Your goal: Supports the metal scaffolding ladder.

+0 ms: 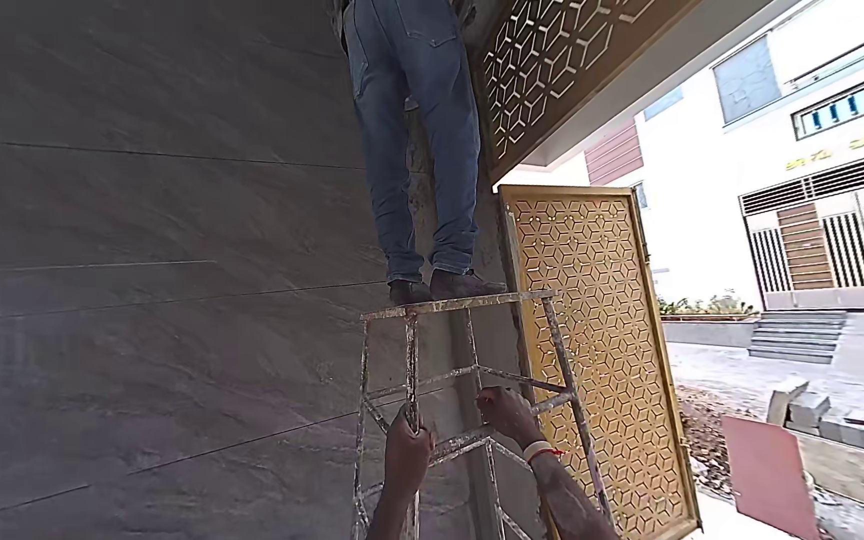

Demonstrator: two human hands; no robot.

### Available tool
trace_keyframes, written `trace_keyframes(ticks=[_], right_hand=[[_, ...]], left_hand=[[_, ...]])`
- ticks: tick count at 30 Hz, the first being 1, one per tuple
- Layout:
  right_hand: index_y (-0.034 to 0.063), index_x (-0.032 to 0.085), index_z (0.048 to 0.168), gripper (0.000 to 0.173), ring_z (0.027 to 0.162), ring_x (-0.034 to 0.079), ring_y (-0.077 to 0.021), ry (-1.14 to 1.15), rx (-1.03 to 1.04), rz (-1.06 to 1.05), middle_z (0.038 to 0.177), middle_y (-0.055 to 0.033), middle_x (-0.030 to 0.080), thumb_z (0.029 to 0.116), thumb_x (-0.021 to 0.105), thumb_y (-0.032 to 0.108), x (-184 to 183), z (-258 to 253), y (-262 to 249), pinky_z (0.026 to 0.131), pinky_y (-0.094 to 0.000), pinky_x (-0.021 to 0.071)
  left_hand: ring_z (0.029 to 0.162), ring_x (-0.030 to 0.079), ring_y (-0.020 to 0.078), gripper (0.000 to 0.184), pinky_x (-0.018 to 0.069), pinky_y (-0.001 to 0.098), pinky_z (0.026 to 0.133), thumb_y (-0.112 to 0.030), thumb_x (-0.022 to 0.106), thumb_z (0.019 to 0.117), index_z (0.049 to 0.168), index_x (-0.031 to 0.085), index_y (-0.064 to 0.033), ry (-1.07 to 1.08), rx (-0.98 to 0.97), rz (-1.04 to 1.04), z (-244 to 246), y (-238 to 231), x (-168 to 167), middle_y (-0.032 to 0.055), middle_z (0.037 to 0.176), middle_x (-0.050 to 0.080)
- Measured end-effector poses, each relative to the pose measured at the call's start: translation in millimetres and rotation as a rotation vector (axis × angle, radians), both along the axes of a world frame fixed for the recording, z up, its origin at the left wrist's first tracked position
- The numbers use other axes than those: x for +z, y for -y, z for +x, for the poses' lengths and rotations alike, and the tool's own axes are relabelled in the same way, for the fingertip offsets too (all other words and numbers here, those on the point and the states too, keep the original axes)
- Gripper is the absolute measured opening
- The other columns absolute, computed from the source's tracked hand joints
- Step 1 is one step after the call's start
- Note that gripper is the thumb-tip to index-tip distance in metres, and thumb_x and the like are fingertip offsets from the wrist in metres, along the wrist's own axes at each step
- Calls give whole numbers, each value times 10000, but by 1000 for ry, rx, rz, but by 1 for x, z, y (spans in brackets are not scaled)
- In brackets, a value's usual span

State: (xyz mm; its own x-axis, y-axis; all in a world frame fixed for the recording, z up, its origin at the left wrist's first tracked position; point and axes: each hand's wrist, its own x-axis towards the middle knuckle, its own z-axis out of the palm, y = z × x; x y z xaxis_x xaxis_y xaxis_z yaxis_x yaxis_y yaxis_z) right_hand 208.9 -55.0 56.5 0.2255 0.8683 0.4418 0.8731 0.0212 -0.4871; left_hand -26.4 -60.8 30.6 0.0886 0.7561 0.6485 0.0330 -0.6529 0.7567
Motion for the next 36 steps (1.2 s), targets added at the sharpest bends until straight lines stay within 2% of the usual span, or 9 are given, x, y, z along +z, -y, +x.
trace_keyframes(ticks=[5, 8, 21, 27, 36], right_hand=[[189, 754, 1127, 366, 1044, 705, -290, 14, 4, 19, 1054, -77, 757, 1030, 503, 437, -3, 3, -4, 906, -597, 516], [196, 752, 1152, 369, 1080, 694, -304, 20, -3, -1, 1090, -85, 753, 1033, 498, 435, -2, 1, -2, 923, -605, 508], [179, 755, 1117, 362, 1068, 696, -314, 11, 3, 5, 1074, -92, 753, 1030, 502, 422, -1, 0, -3, 914, -617, 507], [203, 756, 1150, 367, 1081, 696, -309, 10, -13, -2, 1094, -84, 754, 1029, 497, 434, -2, 0, -2, 919, -615, 512], [198, 749, 1130, 375, 1051, 702, -304, 10, -16, 9, 1055, -86, 754, 1027, 482, 440, -3, 1, -3, 897, -610, 518]], left_hand=[[495, 548, 137, 143, 481, 306, 490, 28, 566, 831, 939, 537, -60, -14, 11, 0, -1, -1, 1, 14, 617, 564], [491, 541, 129, 148, 474, 297, 484, 34, 568, 827, 935, 536, -62, -21, 23, -6, -1, 2, 0, 9, 616, 557], [484, 541, 122, 155, 465, 285, 479, 53, 557, 823, 924, 525, -60, -4, -1, 0, -2, 1, 1, 7, 605, 563], [480, 541, 121, 156, 464, 285, 475, 47, 563, 819, 931, 533, -58, -3, 2, 4, -1, 1, 0, 7, 602, 567], [469, 535, 119, 161, 463, 281, 463, 48, 565, 801, 920, 533, -56, 11, -4, 24, 0, 2, 0, 5, 591, 555]])
